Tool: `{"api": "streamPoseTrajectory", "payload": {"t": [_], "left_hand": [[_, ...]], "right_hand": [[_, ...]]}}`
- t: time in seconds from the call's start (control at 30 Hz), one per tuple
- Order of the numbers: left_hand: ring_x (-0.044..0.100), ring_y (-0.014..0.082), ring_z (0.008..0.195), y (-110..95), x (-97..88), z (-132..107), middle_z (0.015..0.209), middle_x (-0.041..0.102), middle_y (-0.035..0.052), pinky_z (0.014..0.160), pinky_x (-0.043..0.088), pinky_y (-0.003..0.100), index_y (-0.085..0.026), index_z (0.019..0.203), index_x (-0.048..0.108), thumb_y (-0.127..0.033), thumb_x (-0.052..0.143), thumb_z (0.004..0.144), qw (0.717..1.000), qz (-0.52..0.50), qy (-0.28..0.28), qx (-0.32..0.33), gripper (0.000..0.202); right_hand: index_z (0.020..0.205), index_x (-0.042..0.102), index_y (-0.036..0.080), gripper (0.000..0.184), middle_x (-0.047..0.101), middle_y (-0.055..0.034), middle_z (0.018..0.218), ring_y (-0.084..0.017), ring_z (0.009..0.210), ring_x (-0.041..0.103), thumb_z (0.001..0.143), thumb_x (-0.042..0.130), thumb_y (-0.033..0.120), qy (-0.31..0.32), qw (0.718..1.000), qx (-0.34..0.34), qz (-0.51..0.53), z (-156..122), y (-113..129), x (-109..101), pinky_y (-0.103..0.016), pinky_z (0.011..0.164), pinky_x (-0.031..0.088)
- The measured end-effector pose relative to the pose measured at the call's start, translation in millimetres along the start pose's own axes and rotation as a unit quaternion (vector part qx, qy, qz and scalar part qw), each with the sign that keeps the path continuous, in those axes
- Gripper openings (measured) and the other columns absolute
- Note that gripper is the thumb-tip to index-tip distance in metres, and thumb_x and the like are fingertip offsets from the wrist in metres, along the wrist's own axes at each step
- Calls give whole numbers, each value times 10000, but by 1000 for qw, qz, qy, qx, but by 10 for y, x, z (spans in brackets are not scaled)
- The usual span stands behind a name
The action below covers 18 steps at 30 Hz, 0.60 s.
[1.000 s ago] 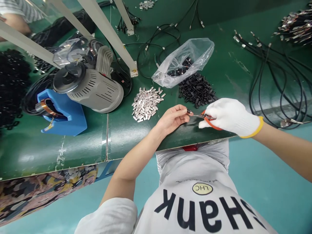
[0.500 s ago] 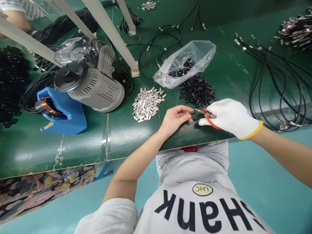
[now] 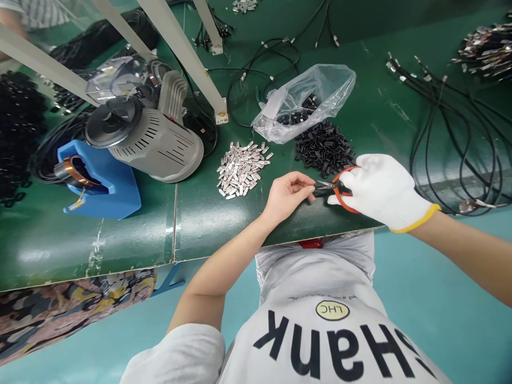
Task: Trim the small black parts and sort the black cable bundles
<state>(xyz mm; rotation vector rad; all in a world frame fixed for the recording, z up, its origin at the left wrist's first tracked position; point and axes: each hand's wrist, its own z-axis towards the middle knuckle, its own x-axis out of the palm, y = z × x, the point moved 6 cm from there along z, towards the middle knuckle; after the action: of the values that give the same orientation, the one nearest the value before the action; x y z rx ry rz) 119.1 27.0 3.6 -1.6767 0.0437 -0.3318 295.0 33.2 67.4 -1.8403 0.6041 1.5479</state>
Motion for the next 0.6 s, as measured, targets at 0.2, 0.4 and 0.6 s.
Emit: {"api": "streamPoseTrajectory", "payload": {"t": [0.2,0.4,0.6], "left_hand": [[724,154,647,39,-7,12,705,710,28,677,548,269,-124,916,670,-367,831,793,999,-47,10,-21,316],[724,161,636,109,13,15,723,702,19,652,543,275,-128,900,643,-355,850,768,991,-113,22,-68,334],[712,155,631,106,11,26,713,695,17,662,543,283,-133,897,641,-368,847,767,992,-105,20,-60,338]], "right_hand": [[771,613,187,497,525,-97,630,-281,745,476,926,509,648,10,1000,-18,-16,11,35,6,-381,701,201],[809,622,184,537,565,-110,666,-299,789,505,941,465,681,14,1000,-18,-22,5,55,36,-382,712,222],[831,612,183,549,590,-99,698,-290,792,518,943,462,698,11,1000,-15,-19,2,51,7,-376,722,249]]}}
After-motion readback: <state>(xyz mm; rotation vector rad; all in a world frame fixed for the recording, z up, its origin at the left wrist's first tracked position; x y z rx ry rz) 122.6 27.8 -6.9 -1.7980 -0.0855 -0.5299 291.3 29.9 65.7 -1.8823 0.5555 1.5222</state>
